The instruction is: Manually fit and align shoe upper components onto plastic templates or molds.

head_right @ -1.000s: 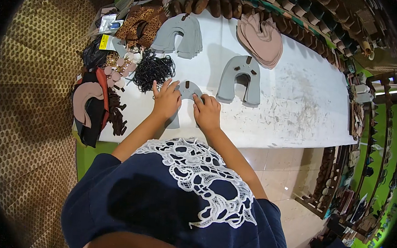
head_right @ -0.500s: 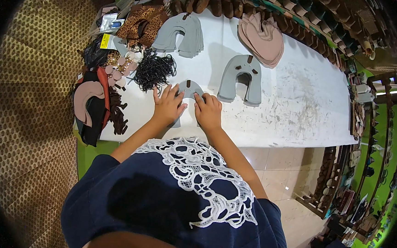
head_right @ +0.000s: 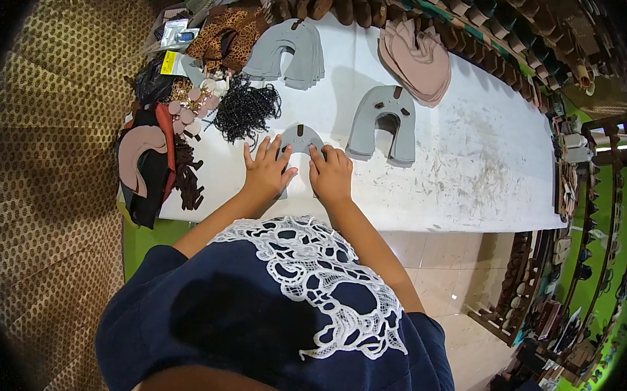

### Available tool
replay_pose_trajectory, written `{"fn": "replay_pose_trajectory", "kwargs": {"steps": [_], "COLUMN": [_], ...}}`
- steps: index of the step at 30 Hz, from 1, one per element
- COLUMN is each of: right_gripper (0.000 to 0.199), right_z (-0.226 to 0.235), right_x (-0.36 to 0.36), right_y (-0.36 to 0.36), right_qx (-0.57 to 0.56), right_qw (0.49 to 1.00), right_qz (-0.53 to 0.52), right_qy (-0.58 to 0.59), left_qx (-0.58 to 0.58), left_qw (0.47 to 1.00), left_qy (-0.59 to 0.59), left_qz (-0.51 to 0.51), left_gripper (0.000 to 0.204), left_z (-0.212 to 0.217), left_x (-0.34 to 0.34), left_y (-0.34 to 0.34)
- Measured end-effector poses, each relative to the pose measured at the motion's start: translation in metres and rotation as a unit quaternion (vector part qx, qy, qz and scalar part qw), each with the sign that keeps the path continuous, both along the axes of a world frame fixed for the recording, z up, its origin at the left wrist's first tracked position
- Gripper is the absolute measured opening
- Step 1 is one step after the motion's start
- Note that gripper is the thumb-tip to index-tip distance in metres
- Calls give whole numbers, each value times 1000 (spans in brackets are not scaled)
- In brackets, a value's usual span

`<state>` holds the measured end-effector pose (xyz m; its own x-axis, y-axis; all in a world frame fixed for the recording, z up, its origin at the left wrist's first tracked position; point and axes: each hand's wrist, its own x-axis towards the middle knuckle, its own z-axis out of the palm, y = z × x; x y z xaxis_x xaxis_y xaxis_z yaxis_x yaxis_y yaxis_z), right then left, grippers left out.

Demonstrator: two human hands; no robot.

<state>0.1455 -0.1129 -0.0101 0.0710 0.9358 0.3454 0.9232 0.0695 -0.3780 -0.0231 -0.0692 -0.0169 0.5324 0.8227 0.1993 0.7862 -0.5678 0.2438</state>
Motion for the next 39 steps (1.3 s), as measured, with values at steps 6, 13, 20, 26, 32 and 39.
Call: {"fn": "replay_pose_trajectory", "kwargs": {"steps": [6, 13, 20, 26, 32, 39], "right_gripper": [35, 35, 38, 36, 37, 37], "right_z": [-1, -5, -8, -7, -3, -7], "right_x": [0, 7, 4, 6, 0, 0], "right_y": [0, 1, 8, 15, 13, 9], "right_qx": [1, -15, 6, -16, -16, 1], "right_qw": [1000, 999, 998, 996, 996, 997], "right_qz": [-1, 1, -53, -74, -73, -70], "right_qy": [-11, 35, 32, 53, 46, 18], "left_qx": [-13, -47, -13, -40, -14, 63], "left_qw": [1000, 998, 999, 996, 1000, 997], "left_qy": [3, -9, -2, -7, -15, -48], "left_qz": [-6, 35, 53, 82, 12, -17], "left_gripper": [55, 57, 47, 29, 18, 27], "left_z": [2, 11, 1, 11, 13, -1], "left_x": [-2, -9, -11, -3, -8, -9], "left_y": [-5, -9, 19, 36, 36, 4]}}
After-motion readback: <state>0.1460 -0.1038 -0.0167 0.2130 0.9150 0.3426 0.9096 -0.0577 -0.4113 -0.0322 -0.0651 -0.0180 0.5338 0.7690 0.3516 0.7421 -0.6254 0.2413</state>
